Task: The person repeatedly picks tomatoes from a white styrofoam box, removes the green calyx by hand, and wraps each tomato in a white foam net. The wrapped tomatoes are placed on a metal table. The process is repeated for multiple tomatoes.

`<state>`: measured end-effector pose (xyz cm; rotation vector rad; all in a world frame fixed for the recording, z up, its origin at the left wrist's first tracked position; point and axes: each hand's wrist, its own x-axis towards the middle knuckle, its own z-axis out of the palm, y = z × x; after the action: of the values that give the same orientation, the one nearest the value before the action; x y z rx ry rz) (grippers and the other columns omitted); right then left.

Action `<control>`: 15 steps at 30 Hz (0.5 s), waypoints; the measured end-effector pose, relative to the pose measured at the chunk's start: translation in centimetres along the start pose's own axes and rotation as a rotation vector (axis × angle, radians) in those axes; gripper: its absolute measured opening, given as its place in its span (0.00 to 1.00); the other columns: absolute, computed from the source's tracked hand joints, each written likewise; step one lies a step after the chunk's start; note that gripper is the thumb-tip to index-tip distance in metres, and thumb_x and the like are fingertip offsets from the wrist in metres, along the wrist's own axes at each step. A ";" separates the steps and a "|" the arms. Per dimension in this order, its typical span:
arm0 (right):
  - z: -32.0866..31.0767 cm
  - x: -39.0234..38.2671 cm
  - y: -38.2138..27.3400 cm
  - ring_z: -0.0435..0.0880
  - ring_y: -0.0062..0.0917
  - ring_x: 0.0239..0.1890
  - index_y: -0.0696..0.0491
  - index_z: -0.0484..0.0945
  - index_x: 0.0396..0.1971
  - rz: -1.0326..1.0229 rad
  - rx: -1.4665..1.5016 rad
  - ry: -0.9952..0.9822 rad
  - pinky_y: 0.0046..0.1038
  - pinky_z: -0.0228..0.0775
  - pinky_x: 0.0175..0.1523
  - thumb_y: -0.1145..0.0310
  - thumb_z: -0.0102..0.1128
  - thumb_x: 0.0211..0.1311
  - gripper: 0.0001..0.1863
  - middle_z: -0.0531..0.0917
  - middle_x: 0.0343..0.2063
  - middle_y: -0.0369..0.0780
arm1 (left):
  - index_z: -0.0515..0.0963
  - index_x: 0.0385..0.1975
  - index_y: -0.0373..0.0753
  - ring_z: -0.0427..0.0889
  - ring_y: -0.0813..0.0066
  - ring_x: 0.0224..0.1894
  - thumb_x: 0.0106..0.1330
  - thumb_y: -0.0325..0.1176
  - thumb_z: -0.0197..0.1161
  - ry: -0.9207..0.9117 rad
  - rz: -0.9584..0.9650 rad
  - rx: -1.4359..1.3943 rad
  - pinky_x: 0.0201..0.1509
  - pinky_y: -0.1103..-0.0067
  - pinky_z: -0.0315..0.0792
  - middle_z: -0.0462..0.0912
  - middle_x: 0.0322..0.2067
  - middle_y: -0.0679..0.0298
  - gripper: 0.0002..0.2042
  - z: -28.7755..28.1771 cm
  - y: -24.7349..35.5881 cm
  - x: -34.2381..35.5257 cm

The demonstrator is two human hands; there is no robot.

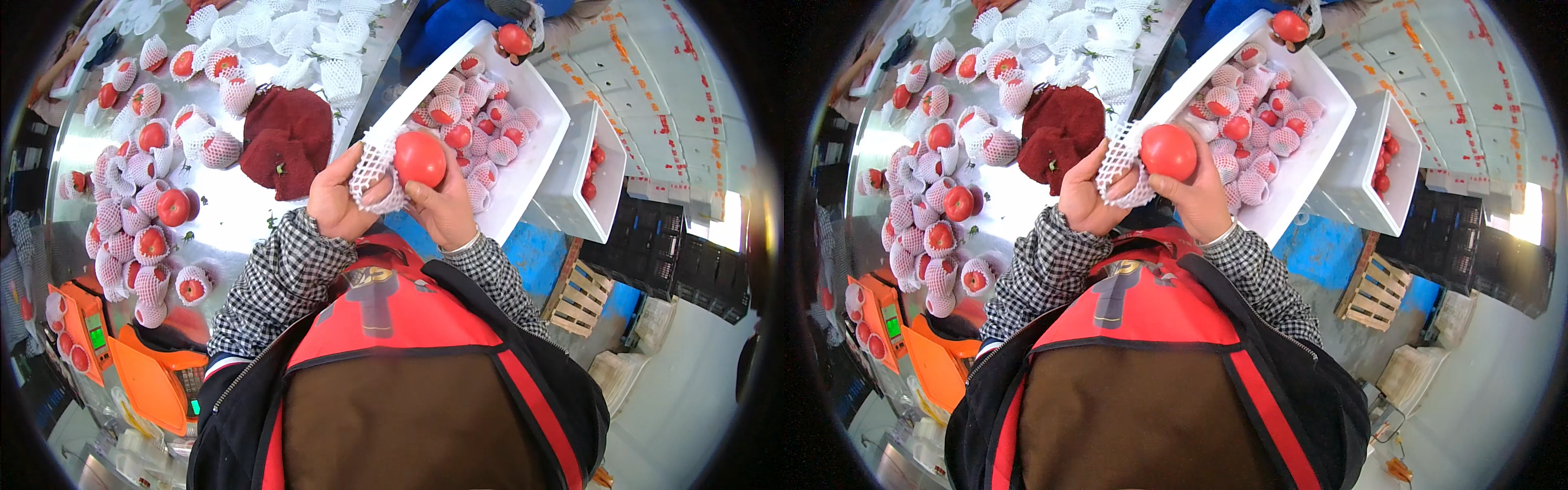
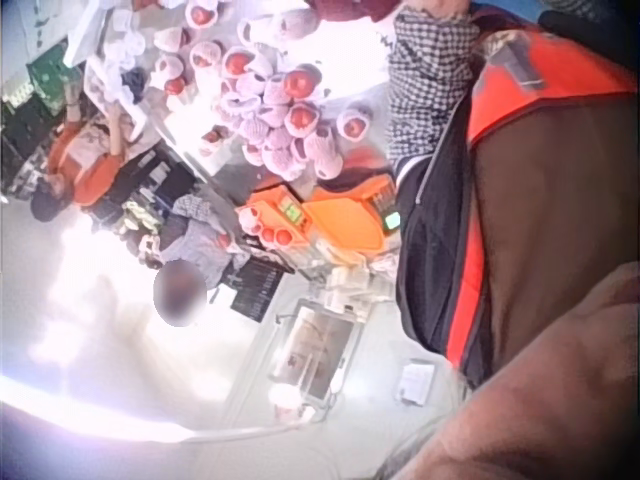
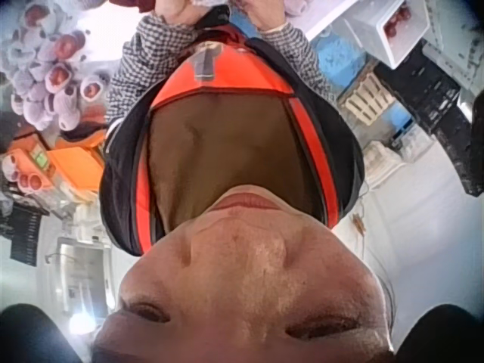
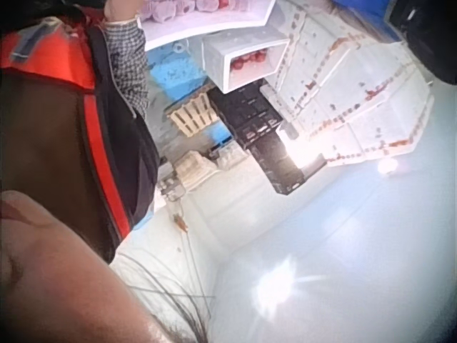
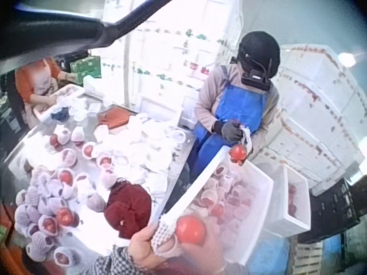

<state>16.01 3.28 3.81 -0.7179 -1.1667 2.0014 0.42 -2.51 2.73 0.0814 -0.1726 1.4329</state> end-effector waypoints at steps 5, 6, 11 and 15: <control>-1.4 0.3 -0.4 0.76 0.35 0.54 0.53 0.64 0.59 0.341 0.502 0.061 0.38 0.69 0.59 0.42 0.51 0.63 0.34 0.74 0.54 0.45 | 0.73 0.50 0.31 0.83 0.59 0.40 0.72 0.41 0.45 0.508 0.142 0.050 0.46 0.69 0.78 0.81 0.45 0.51 0.19 1.4 1.5 -1.4; -1.8 0.5 -0.6 0.77 0.35 0.52 0.54 0.67 0.56 0.363 0.603 0.054 0.38 0.71 0.58 0.40 0.47 0.65 0.33 0.76 0.52 0.44 | 0.73 0.49 0.31 0.83 0.56 0.43 0.72 0.41 0.45 0.421 0.164 0.067 0.51 0.67 0.78 0.81 0.45 0.50 0.19 1.6 2.1 -1.5; -3.0 0.4 -0.5 0.78 0.29 0.41 0.52 0.69 0.52 0.487 0.773 0.087 0.36 0.73 0.51 0.31 0.42 0.62 0.37 0.79 0.41 0.41 | 0.73 0.42 0.33 0.82 0.73 0.35 0.67 0.32 0.56 0.668 0.290 1.066 0.42 0.80 0.76 0.81 0.33 0.59 0.10 1.0 2.5 -2.0; -2.8 0.3 -0.1 0.79 0.30 0.41 0.51 0.69 0.54 0.510 0.755 0.019 0.36 0.72 0.52 0.31 0.40 0.62 0.38 0.78 0.43 0.42 | 0.69 0.52 0.30 0.78 0.63 0.45 0.50 0.38 0.74 0.471 0.268 1.968 0.50 0.73 0.72 0.76 0.42 0.52 0.32 0.5 0.3 -1.7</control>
<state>17.98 4.93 2.64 -0.6576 -0.1409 2.5923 -0.16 -4.23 2.91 1.3195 1.6983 1.3224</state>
